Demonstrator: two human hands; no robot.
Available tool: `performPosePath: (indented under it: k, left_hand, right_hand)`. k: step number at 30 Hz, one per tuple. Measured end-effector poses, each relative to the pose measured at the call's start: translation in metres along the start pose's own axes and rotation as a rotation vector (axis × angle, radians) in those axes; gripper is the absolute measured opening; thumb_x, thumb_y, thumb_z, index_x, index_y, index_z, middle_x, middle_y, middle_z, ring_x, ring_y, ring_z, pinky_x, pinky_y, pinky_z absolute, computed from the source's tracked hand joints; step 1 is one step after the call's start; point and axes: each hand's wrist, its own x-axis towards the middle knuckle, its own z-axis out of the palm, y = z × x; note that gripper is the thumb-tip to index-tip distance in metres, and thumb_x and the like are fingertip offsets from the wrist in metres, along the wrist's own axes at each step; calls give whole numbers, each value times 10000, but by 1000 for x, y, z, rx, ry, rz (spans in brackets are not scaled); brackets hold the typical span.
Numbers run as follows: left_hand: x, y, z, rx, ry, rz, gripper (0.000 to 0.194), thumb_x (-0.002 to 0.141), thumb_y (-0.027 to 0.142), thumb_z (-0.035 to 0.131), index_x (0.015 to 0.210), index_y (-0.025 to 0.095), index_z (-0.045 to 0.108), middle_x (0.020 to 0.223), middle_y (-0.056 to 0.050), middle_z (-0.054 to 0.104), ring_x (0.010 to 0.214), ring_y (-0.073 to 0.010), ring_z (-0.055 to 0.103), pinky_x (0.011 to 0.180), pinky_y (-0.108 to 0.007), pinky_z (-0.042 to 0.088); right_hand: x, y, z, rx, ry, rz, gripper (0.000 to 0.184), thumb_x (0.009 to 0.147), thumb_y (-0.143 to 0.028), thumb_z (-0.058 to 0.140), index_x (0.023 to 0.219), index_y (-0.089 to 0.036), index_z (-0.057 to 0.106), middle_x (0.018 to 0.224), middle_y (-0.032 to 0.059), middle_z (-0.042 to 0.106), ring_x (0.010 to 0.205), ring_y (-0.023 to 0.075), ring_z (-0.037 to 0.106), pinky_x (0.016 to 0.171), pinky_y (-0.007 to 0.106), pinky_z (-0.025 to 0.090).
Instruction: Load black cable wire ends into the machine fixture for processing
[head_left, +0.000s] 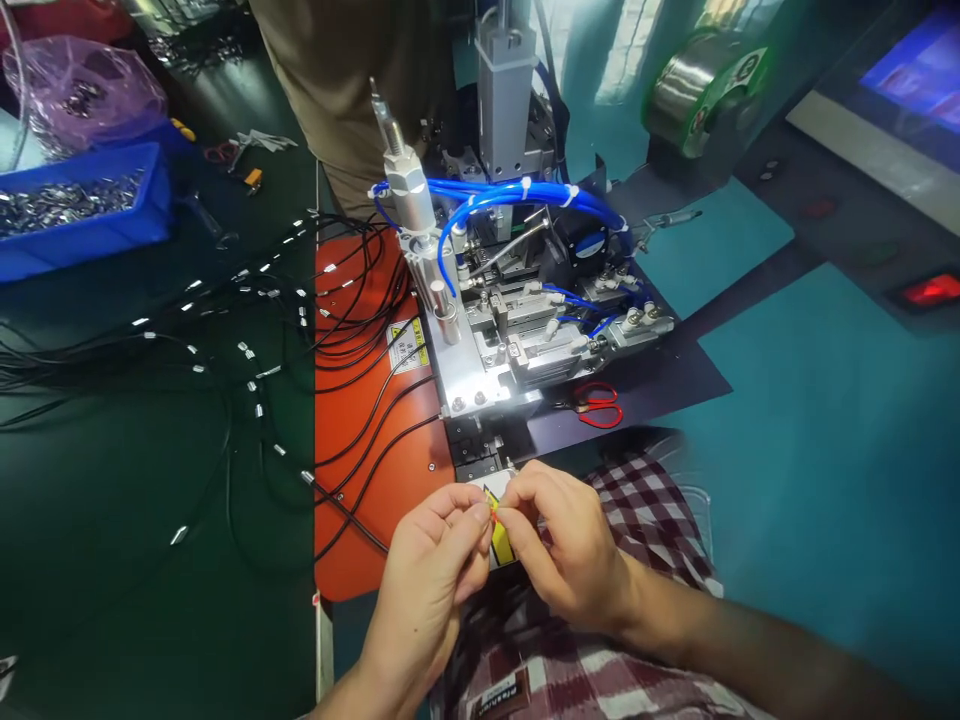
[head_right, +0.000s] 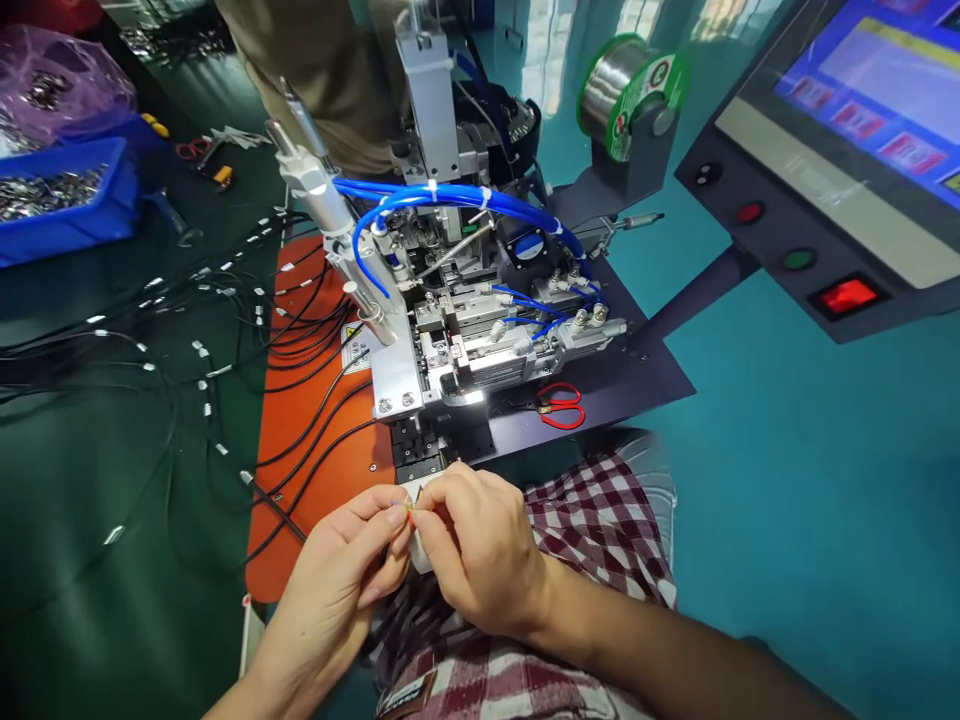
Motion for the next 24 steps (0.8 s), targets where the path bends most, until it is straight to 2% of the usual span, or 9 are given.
performPosePath:
  k: [4,7,9,14,17,21,24]
  left_hand:
    - [0,-1,0,35,-18,-9,236,780,329,699,799,125,581,526,69,474,355,26,247,399,-168,81]
    - [-1,1,0,46,-24,-28,248,782,342,690,770,128,566,550,64,475,355,26,247,397,-172,82]
    - [-1,2,0,58,-39,-46,257,773,349,695,760,130,561,557,63,476,351,26,249,396,-173,85]
    - [-3,5,2,111,-71,-66,273,749,366,713,767,130,577,535,70,457,353,20,246,390,-168,98]
    - [-2,6,2,122,-77,-71,267,754,363,709,753,130,578,533,73,452,355,22,241,390,-166,98]
    - [0,5,0,95,-88,-71,257,763,357,704,762,130,583,544,67,478,351,26,247,388,-166,81]
    - [0,5,0,85,-80,-58,260,757,357,710,765,131,580,530,71,473,347,24,252,388,-167,76]
  right_hand:
    - [-1,1,-5,97,-90,128,97,896,-169,481,803,-187,504,706,4,514,628,142,482,600,275,378]
    - [5,4,-16,274,-180,357,109,913,-237,494,820,-187,521,687,-10,513,596,125,481,561,249,393]
    - [13,7,-24,341,-208,457,116,907,-259,516,829,-180,550,670,-16,520,584,116,478,551,238,393]
    - [37,8,-34,374,-371,406,75,844,-222,604,809,-160,625,759,2,615,653,115,498,609,234,405]
    - [41,8,-34,451,-452,440,120,857,-233,579,779,-150,618,754,7,618,663,116,510,616,233,411]
    - [32,10,-32,472,-423,501,113,842,-227,575,772,-142,600,698,-5,568,622,110,478,583,235,390]
    - [24,9,-32,427,-386,458,121,853,-208,553,744,-156,564,660,-18,517,597,105,447,564,232,376]
